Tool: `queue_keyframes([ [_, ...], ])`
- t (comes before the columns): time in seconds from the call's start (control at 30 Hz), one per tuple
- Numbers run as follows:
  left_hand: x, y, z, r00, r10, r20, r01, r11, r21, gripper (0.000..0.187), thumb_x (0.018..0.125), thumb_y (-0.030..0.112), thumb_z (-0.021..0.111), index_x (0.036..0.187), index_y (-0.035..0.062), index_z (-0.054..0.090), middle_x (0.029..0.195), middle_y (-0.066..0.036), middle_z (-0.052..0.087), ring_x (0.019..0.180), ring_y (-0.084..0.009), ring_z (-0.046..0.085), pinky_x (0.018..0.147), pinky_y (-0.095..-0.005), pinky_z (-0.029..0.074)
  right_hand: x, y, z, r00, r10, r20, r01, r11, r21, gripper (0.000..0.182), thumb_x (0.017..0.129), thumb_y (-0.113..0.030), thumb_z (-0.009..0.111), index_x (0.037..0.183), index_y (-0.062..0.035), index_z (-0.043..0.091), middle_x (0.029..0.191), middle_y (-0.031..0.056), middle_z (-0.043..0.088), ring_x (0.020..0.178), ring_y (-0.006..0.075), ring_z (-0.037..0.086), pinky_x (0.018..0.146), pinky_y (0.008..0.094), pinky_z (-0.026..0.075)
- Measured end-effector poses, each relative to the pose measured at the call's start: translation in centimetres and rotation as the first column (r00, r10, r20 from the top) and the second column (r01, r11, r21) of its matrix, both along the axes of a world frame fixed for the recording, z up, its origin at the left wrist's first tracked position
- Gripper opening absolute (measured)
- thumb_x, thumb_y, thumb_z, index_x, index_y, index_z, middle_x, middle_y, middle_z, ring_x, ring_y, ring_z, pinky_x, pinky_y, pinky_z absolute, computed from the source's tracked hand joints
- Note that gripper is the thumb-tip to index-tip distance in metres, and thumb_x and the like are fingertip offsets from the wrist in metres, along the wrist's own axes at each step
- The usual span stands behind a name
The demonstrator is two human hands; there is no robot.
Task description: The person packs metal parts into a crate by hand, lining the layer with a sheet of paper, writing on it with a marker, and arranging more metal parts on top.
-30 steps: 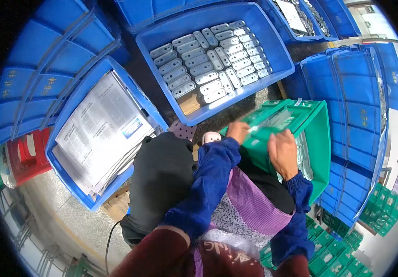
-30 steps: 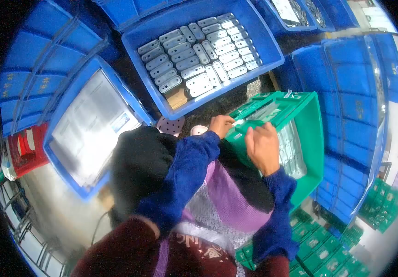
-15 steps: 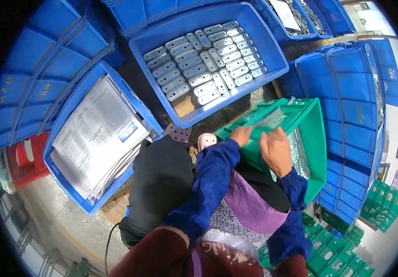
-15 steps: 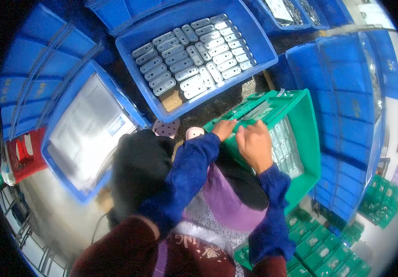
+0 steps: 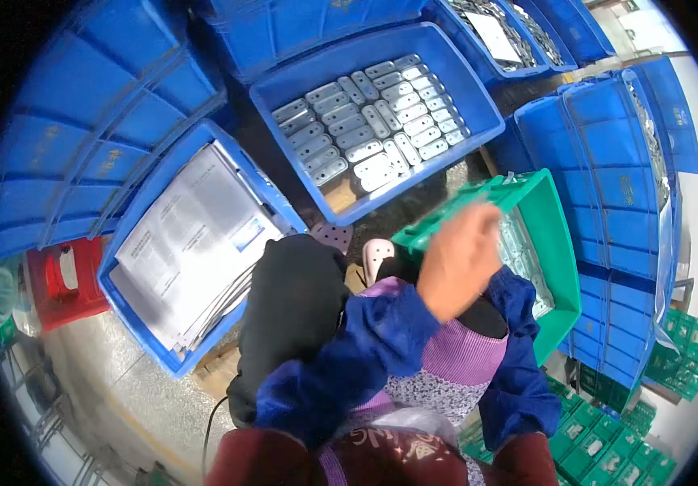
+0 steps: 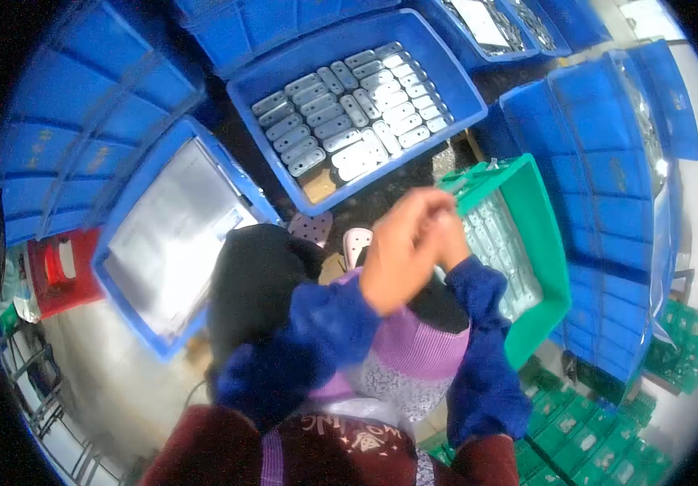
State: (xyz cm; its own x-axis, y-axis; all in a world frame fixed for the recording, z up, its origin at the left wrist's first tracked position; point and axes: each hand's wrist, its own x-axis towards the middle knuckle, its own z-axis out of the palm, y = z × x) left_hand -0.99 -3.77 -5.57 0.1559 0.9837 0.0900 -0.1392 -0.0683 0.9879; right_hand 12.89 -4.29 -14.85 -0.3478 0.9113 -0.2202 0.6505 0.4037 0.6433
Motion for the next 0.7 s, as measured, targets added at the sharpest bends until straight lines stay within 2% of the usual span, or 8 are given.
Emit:
queue_keyframes([
  [0.07, -2.5, -2.0, 2.9, 0.986, -0.146, -0.081, 0.157, 0.976, 0.153, 0.02, 0.082, 0.009, 0.054, 0.102, 0.0026, 0.053, 0.09, -0.016, 0.057, 0.081, -0.0288, 0.058, 0.072, -0.0341, 0.046, 2.1, -0.8, -1.7, 0.674, 0.022, -0.738, 0.011, 0.999, 0.04, 0.021, 0.085, -0.024, 0.048, 0.074, -0.0118, 0.061, 0.066, 0.0095, 0.06, 0.065, 0.0281, 0.057, 0.071, 0.0417, 0.044],
  [0.1, -3.5, -2.7, 3.9, 0.974, -0.204, -0.097, 0.221, 0.948, 0.229, 0.02, 0.083, 0.01, 0.054, 0.101, 0.0024, 0.053, 0.089, -0.016, 0.056, 0.081, -0.0311, 0.057, 0.073, -0.0355, 0.046, 1.8, 1.2, -0.5, 0.895, -0.146, -0.421, -0.006, 0.941, -0.339, 0.022, 0.085, -0.025, 0.053, 0.072, -0.0085, 0.06, 0.066, 0.0118, 0.059, 0.063, 0.0314, 0.056, 0.066, 0.0415, 0.044],
  [0.3, -9.5, -2.5, 7.2, 0.736, -0.435, -0.519, 0.618, 0.745, 0.252, 0.03, 0.082, 0.015, 0.057, 0.107, 0.001, 0.053, 0.095, -0.012, 0.056, 0.088, -0.0268, 0.054, 0.077, -0.0356, 0.044, -2.4, 5.1, 2.3, 0.352, -0.192, -0.916, 0.051, 0.981, -0.187, 0.009, 0.079, -0.013, 0.061, 0.077, -0.0034, 0.059, 0.076, 0.0154, 0.058, 0.066, 0.0359, 0.055, 0.061, 0.0424, 0.044],
  [0.47, -10.4, -0.4, 6.1, 0.874, -0.261, -0.409, 0.412, 0.844, 0.343, 0.032, 0.078, 0.011, 0.062, 0.107, -0.0007, 0.055, 0.097, -0.012, 0.058, 0.085, -0.026, 0.057, 0.073, -0.0337, 0.047, -7.4, 12.8, -5.3, 0.138, -0.569, -0.811, 0.005, 0.819, -0.574, 0.028, 0.083, -0.026, 0.054, 0.087, 0.0007, 0.062, 0.077, 0.0171, 0.063, 0.072, 0.0301, 0.061, 0.064, 0.0348, 0.047],
  [0.6, -11.6, 1.4, 4.8, 0.847, -0.176, -0.501, 0.374, 0.867, 0.328, 0.032, 0.079, 0.012, 0.06, 0.107, -0.0023, 0.054, 0.091, -0.009, 0.055, 0.086, -0.023, 0.055, 0.072, -0.0307, 0.045, -12.3, 15.2, -17.3, -0.45, -0.866, -0.215, 0.042, 0.221, -0.974, 0.025, 0.086, -0.02, 0.053, 0.082, 0.0046, 0.054, 0.07, 0.0106, 0.056, 0.062, 0.0239, 0.061, 0.053, 0.0318, 0.048],
  [0.63, -12.0, 1.9, 4.5, 0.876, -0.227, -0.426, 0.368, 0.884, 0.287, 0.034, 0.079, 0.011, 0.06, 0.11, -0.0027, 0.054, 0.093, -0.009, 0.056, 0.086, -0.0232, 0.056, 0.071, -0.0311, 0.046, -11.4, 15.3, -22.1, 0.104, -0.817, -0.568, -0.153, 0.551, -0.821, 0.021, 0.084, -0.016, 0.052, 0.082, 0.0049, 0.053, 0.07, 0.0118, 0.056, 0.06, 0.0256, 0.06, 0.05, 0.0354, 0.048],
  [0.67, -12.4, 2.5, 4.7, 0.885, -0.231, -0.405, 0.356, 0.896, 0.267, 0.035, 0.075, 0.008, 0.064, 0.108, -0.0032, 0.056, 0.092, -0.011, 0.059, 0.083, -0.0241, 0.058, 0.07, -0.0327, 0.048, -10.2, 15.4, -27.7, 0.385, -0.291, -0.876, -0.407, 0.798, -0.444, 0.017, 0.083, -0.012, 0.05, 0.081, 0.0052, 0.053, 0.07, 0.013, 0.057, 0.059, 0.0273, 0.06, 0.048, 0.0391, 0.047],
  [0.7, -12.7, 3.2, 5.1, 0.893, -0.234, -0.385, 0.344, 0.906, 0.246, 0.037, 0.071, 0.005, 0.068, 0.106, -0.0036, 0.057, 0.091, -0.012, 0.061, 0.079, -0.0249, 0.06, 0.068, -0.0342, 0.05, -11.9, 15.9, -23.5, 0.647, -0.208, -0.734, -0.366, 0.759, -0.538, 0.015, 0.081, -0.009, 0.049, 0.081, 0.0052, 0.053, 0.072, 0.0141, 0.057, 0.059, 0.0282, 0.06, 0.047, 0.0413, 0.046],
])
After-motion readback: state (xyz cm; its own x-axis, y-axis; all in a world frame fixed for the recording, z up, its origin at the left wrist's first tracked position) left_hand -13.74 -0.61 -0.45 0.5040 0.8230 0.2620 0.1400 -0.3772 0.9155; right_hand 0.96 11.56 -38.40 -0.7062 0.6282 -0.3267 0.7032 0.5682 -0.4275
